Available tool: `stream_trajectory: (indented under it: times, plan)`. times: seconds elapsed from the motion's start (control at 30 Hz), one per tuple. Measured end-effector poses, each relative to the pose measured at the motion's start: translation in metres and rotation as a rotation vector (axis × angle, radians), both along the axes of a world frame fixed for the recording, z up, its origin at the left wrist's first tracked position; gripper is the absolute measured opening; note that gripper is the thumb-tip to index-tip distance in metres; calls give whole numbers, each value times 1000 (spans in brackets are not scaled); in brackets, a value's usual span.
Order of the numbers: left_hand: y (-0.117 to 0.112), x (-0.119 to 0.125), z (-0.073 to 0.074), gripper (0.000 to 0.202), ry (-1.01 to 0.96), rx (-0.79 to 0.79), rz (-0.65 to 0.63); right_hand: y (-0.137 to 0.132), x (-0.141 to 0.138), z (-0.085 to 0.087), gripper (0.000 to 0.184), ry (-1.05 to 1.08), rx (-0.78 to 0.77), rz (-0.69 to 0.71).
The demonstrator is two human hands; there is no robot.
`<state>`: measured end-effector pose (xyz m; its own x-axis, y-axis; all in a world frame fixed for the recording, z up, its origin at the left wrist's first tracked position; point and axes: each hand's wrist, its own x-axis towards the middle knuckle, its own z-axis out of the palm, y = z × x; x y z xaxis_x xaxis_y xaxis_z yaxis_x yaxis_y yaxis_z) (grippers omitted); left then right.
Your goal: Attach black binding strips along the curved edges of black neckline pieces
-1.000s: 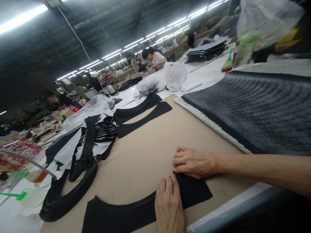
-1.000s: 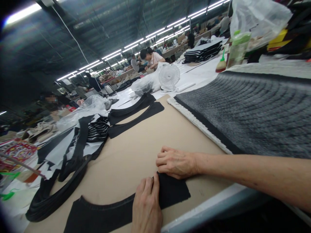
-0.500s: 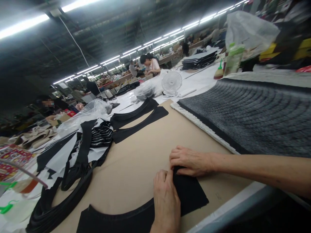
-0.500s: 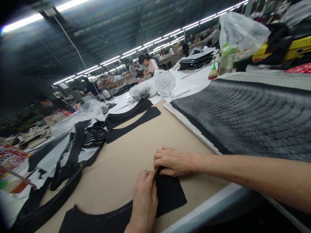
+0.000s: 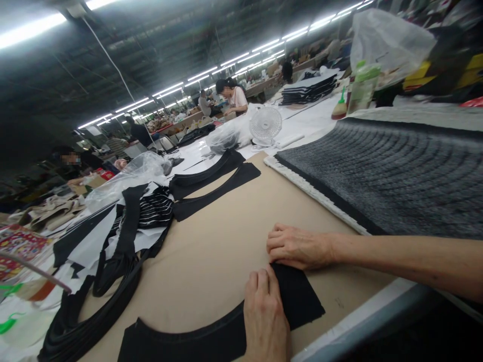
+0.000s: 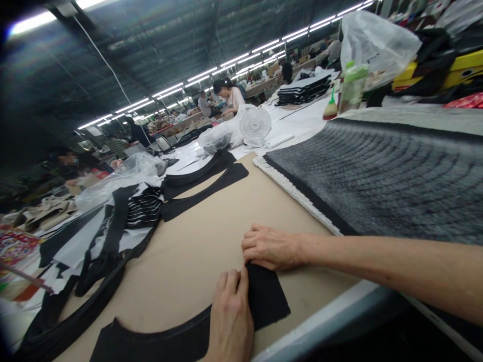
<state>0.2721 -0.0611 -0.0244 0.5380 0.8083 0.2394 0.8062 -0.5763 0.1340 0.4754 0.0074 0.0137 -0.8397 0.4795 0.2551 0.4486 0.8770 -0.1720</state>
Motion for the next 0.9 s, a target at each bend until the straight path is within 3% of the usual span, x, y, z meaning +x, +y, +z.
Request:
stream_trajectory:
  times: [0.1, 0.33, 0.9]
  plan:
    - [-1, 0, -3, 55, 77, 71, -20, 0, 2, -2, 14, -4, 17, -1]
    - [-1, 3, 6, 52, -53, -118, 71, 1, 7, 1, 11, 1, 22, -37]
    - [7, 12, 10, 55, 66, -111, 55, 4, 17, -7, 25, 27, 54, 9]
